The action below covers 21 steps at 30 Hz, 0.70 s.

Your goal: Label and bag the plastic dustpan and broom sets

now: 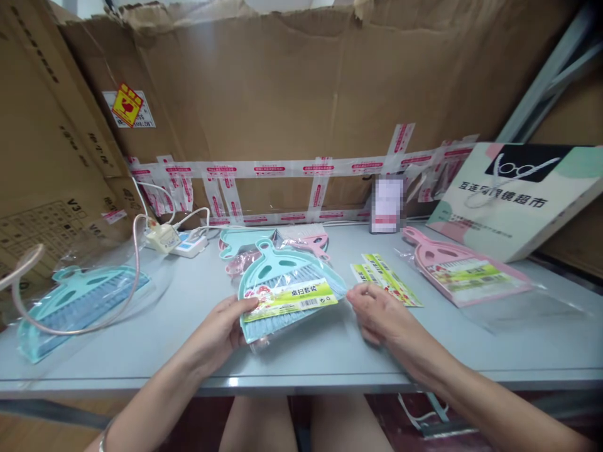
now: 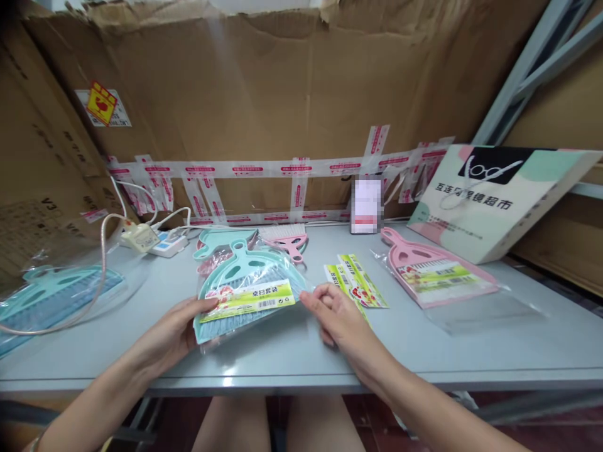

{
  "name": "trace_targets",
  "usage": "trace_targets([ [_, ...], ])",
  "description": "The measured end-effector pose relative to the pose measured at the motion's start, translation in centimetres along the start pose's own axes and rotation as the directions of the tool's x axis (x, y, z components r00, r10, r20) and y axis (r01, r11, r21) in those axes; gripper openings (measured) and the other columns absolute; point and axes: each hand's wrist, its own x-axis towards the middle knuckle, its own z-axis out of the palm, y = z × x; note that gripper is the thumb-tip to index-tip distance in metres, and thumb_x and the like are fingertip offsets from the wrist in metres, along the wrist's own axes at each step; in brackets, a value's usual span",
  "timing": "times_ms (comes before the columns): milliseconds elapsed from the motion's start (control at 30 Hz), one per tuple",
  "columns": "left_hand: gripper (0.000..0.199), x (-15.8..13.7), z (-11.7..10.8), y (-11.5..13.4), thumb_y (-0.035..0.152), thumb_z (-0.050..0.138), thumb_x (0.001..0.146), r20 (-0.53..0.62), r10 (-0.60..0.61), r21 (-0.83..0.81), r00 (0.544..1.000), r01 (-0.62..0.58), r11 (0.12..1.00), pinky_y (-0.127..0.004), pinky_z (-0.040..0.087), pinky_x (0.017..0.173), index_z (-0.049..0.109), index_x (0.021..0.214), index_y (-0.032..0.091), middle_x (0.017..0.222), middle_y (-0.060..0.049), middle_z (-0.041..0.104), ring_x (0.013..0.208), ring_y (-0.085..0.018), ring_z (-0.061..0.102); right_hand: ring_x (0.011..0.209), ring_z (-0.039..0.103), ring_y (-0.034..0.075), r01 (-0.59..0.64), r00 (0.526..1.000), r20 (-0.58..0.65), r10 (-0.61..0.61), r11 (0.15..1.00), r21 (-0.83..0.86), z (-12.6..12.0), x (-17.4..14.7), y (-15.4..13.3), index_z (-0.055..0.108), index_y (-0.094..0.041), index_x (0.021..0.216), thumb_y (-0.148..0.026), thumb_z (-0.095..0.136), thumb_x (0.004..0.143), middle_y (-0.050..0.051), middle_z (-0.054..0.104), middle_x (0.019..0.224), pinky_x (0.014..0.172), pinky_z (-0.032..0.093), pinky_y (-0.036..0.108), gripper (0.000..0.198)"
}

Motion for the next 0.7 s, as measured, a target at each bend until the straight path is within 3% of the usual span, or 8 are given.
trace_targets([
  [67,0.019,-0.2,-0.1,0.1,0.023,0.065,0.073,0.013,-0.01,0.009,1.0,0.01,1.0,-0.022,0.054,0.047,0.061,0.086,0.011,0.075,-0.006,0.067,0.065,-0.015,0.063,0.048,0.045,0.004,0.081,0.981,-0.174,-0.088,0.996,-0.044,-0.1,0.5,0.2,0.047,-0.021,0.085,-0.05,0.072,0.062,-0.008,0.048,0.063,0.042,0.037,0.015,0.045],
  [133,0.02,-0.3,-0.1,0.1,0.025,0.067,0.072,0.026,-0.019,0.025,0.999,0.018,1.0,-0.021,0.052,0.045,0.061,0.086,0.011,0.075,-0.005,0.067,0.064,-0.015,0.063,0.077,0.057,0.01,0.087,0.967,-0.236,-0.096,0.995,-0.049,0.3,0.4,-0.1,0.045,-0.022,0.102,-0.048,0.075,0.058,0.0,0.055,0.091,0.063,0.048,0.02,0.059],
  [167,0.021,-0.3,-0.2,0.1,0.026,0.067,0.072,0.029,-0.024,0.034,0.999,0.023,0.999,-0.021,0.052,0.044,0.062,0.086,0.011,0.074,-0.005,0.067,0.064,-0.015,0.063,0.09,0.058,0.014,0.066,0.979,-0.192,-0.069,0.998,-0.022,0.6,0.3,-0.4,0.043,-0.023,0.11,-0.046,0.076,0.057,0.004,0.055,0.103,0.074,0.049,0.024,0.067],
  [233,0.021,-0.2,-0.2,0.2,0.027,0.068,0.071,0.026,-0.031,0.05,0.999,0.03,0.998,-0.02,0.051,0.042,0.063,0.085,0.012,0.074,-0.004,0.068,0.064,-0.015,0.063,0.104,0.056,0.019,-0.011,1.0,0.03,0.009,0.998,0.062,1.2,-0.3,-1.1,0.039,-0.023,0.119,-0.039,0.077,0.056,0.009,0.054,0.117,0.089,0.047,0.033,0.075],
  [300,0.021,0.1,-0.3,0.2,0.027,0.067,0.072,0.02,-0.036,0.067,0.999,0.035,0.997,-0.019,0.05,0.042,0.064,0.085,0.011,0.075,-0.006,0.069,0.064,-0.014,0.063,0.106,0.056,0.021,-0.073,0.968,0.246,0.041,0.99,0.122,1.5,-0.8,-1.6,0.041,-0.022,0.121,-0.031,0.078,0.056,0.009,0.058,0.117,0.094,0.044,0.038,0.075],
  [400,0.025,0.8,-0.4,0.3,0.031,0.065,0.075,0.049,-0.031,0.101,0.998,0.026,0.994,-0.02,0.051,0.047,0.066,0.087,0.009,0.081,-0.01,0.071,0.065,-0.015,0.064,0.103,0.059,0.019,-0.096,0.952,0.305,0.035,0.978,0.187,1.6,-1.1,-1.4,0.051,-0.021,0.114,-0.023,0.076,0.059,0.007,0.063,0.112,0.095,0.045,0.036,0.06],
  [567,0.033,1.9,-0.5,0.6,0.036,0.063,0.076,0.116,0.031,0.139,0.993,-0.047,0.989,-0.024,0.054,0.065,0.067,0.093,0.008,0.09,-0.013,0.071,0.077,-0.019,0.066,0.087,0.065,0.015,-0.179,0.979,0.15,0.139,0.935,0.305,1.8,-0.5,-0.5,0.064,-0.014,0.087,-0.018,0.074,0.064,0.005,0.068,0.095,0.081,0.055,0.024,0.025],
  [700,0.04,1.8,-0.4,0.9,0.041,0.062,0.076,0.085,0.076,0.142,0.993,-0.087,0.986,-0.026,0.055,0.062,0.063,0.103,0.011,0.101,-0.012,0.069,0.087,-0.022,0.065,0.075,0.068,0.014,-0.284,0.958,0.069,0.277,0.906,0.315,2.6,0.0,-0.3,0.064,-0.01,0.074,-0.015,0.071,0.069,0.009,0.07,0.079,0.068,0.057,0.018,0.01],
])
